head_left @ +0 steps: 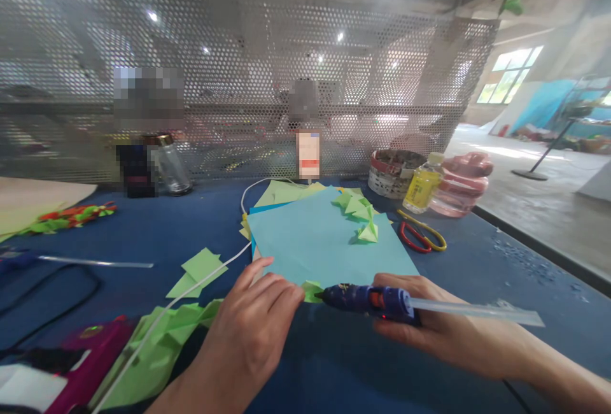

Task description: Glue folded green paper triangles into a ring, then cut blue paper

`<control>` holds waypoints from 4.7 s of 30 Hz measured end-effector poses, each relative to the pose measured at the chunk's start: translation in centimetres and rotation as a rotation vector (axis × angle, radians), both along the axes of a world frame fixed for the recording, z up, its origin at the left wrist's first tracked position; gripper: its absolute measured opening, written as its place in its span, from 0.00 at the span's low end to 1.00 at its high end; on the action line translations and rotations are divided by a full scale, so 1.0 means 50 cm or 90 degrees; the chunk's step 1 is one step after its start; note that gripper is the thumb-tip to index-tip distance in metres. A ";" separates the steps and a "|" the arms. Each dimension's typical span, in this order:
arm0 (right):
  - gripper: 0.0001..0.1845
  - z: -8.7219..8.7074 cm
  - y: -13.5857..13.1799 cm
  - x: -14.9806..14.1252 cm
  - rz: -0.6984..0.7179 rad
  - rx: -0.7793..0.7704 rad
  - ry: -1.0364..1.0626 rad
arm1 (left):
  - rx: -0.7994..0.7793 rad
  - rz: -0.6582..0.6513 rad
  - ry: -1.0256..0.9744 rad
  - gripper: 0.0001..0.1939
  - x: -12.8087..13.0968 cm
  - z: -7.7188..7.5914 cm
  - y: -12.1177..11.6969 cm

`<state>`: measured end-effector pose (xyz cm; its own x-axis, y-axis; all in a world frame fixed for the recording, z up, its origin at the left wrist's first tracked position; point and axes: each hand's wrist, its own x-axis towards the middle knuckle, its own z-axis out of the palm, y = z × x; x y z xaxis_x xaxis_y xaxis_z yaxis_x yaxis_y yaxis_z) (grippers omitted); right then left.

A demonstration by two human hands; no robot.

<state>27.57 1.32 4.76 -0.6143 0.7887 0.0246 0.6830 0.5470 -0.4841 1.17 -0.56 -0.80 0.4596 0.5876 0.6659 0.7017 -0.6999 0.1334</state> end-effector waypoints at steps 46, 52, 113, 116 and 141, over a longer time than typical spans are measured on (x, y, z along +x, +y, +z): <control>0.09 0.026 0.015 0.028 0.051 -0.005 0.001 | 0.025 0.053 0.011 0.11 -0.011 0.004 0.004; 0.04 0.018 0.040 0.072 -0.029 0.099 -0.092 | 0.031 0.047 0.003 0.10 -0.014 0.003 0.006; 0.18 -0.012 0.100 -0.059 -0.021 -0.058 0.247 | -0.067 0.050 -0.034 0.10 -0.017 0.009 0.002; 0.16 -0.012 0.081 -0.064 -0.019 -0.048 0.236 | -0.074 0.049 -0.037 0.09 -0.015 0.009 0.002; 0.10 -0.055 0.066 -0.067 -0.126 -0.139 0.243 | -0.162 0.015 -0.015 0.08 -0.007 0.014 -0.010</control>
